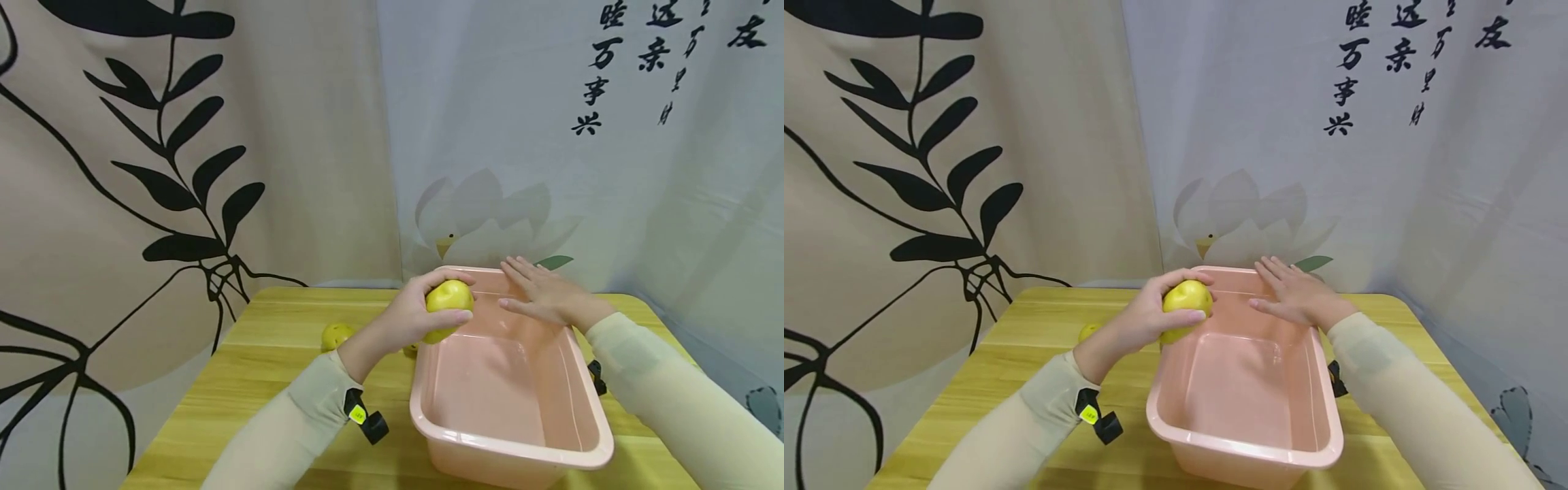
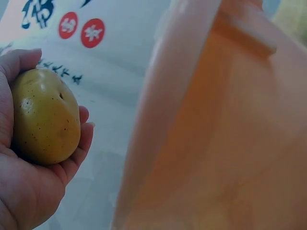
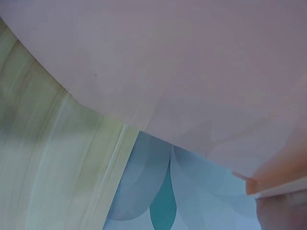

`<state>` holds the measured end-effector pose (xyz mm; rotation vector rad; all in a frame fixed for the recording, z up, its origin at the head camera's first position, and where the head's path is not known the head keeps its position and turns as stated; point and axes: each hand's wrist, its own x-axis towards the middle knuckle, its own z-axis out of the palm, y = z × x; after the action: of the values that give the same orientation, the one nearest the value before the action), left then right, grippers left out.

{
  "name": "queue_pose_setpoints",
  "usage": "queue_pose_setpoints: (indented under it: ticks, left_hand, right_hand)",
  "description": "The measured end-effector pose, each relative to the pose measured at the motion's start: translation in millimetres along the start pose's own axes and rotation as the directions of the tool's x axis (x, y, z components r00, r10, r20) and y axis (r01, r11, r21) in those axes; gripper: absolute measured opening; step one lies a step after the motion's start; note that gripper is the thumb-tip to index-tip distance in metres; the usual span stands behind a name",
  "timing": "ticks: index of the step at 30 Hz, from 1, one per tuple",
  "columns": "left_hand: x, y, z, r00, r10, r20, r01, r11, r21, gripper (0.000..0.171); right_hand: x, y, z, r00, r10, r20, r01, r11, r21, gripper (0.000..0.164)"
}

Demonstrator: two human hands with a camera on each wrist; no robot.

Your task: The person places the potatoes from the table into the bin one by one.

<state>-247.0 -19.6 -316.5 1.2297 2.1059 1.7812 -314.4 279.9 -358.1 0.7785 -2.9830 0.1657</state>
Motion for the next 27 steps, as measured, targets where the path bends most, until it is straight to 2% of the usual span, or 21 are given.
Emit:
queue_pose_setpoints:
  ticks: [7, 10, 13, 17, 22, 27]
  left_hand:
    - [12.7, -1.2, 4.3, 0.997, -0.067, 0.041, 0.059, 0.984, 0.171, 0.044]
    - [18.3, 0.5, 6.0, 0.991, -0.097, 0.087, 0.077, 0.975, 0.207, 0.043]
    - [24.2, 1.6, 8.5, 0.975, -0.138, 0.175, 0.097, 0.969, 0.226, 0.041]
    - [29.7, 2.2, 15.2, 0.940, -0.194, 0.281, 0.112, 0.953, 0.283, 0.041]
    - [32.3, -1.1, 25.5, 0.920, -0.216, 0.327, 0.079, 0.919, 0.387, 0.045]
    - [34.5, -7.3, 33.8, 0.896, -0.228, 0.381, 0.048, 0.902, 0.428, 0.046]
  right_hand:
    - [-0.9, -1.8, -3.2, 0.999, 0.016, 0.036, -0.015, 1.000, -0.024, 0.089]
    - [-1.0, -0.8, -3.5, 0.998, 0.023, 0.053, -0.021, 0.999, -0.048, 0.090]
    - [-1.9, -0.2, -3.5, 0.998, 0.024, 0.054, -0.021, 0.998, -0.053, 0.092]
    - [-3.5, -0.1, -3.7, 0.999, 0.016, 0.044, -0.013, 0.998, -0.056, 0.091]
    - [-4.3, -1.4, -4.4, 0.999, 0.008, 0.034, -0.007, 0.999, -0.052, 0.089]
    - [-3.4, -2.6, -4.9, 0.999, 0.019, 0.047, -0.017, 0.999, -0.044, 0.087]
